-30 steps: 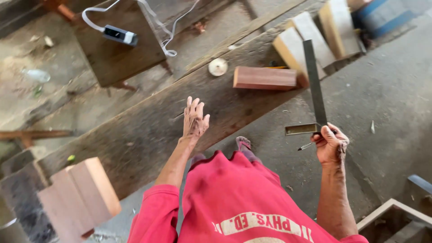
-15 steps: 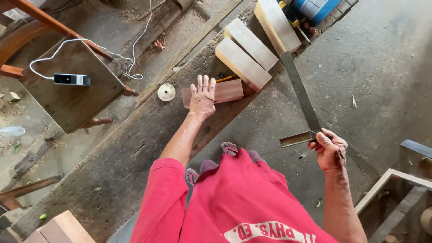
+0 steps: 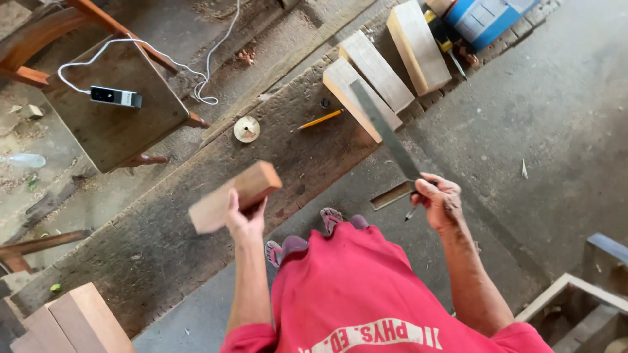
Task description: The recorder uses a try square and a pencil to mark lines on several wooden blocks on a workbench.
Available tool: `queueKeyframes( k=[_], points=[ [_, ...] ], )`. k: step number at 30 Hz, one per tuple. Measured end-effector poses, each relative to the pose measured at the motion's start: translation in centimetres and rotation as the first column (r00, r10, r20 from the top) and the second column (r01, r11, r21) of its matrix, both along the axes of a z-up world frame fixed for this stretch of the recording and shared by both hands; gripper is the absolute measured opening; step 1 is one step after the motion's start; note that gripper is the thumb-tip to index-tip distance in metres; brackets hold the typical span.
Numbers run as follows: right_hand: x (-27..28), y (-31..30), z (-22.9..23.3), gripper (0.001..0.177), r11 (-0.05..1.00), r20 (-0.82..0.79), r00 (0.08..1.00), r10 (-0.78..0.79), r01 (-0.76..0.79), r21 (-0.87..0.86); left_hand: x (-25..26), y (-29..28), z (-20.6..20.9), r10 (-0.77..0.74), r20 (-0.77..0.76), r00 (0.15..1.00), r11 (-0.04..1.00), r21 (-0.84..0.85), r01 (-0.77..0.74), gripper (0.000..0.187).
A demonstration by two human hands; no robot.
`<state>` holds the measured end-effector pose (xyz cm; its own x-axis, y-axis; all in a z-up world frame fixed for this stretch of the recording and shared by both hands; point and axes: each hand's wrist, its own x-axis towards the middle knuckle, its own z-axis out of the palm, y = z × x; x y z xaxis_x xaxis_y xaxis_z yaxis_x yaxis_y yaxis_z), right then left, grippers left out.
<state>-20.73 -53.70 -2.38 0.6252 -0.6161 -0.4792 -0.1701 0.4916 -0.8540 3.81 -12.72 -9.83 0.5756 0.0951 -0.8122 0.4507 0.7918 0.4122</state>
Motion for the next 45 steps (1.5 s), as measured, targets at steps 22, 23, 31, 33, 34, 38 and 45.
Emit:
queueKeyframes(
  k=[22,23,31,33,34,38,45],
  points=[
    [13.0,9.9,-1.2,0.027,0.858,0.019,0.864,0.503,-0.502,0.106,-1.5,10.0,3.3,-0.691,-0.688,0.221,-0.652,0.725,0.219,0.119],
    [13.3,10.4,-1.1,0.027,0.848,0.023,0.855,0.518,-0.517,0.115,-2.0,10.6,0.6,-0.681,-0.683,0.262,-0.635,0.73,0.252,0.097],
    [14.9,12.7,-1.5,0.028,0.81,-0.017,0.819,0.573,-0.563,0.162,-9.1,3.8,4.1,-0.699,-0.434,0.568,-0.64,0.735,-0.225,0.073],
    [15.0,13.7,-2.1,0.026,0.752,-0.05,0.755,0.654,-0.641,0.157,-9.8,3.9,3.1,-0.727,-0.466,0.505,-0.612,0.773,-0.168,0.068],
    [15.2,14.8,-2.4,0.026,0.751,-0.052,0.754,0.655,-0.641,0.159,-9.5,3.7,3.5,-0.726,-0.468,0.504,-0.612,0.773,-0.165,0.068],
    [16.2,19.4,-4.4,0.023,0.667,-0.002,0.679,0.734,-0.721,0.189,-7.5,1.9,7.8,-0.833,-0.312,0.457,-0.389,0.917,-0.083,0.078],
    [17.3,23.0,-6.5,0.022,0.727,0.049,0.762,0.645,-0.632,0.268,-6.1,-0.2,9.1,-0.785,-0.6,0.15,-0.572,0.797,0.197,0.102]
  ],
)
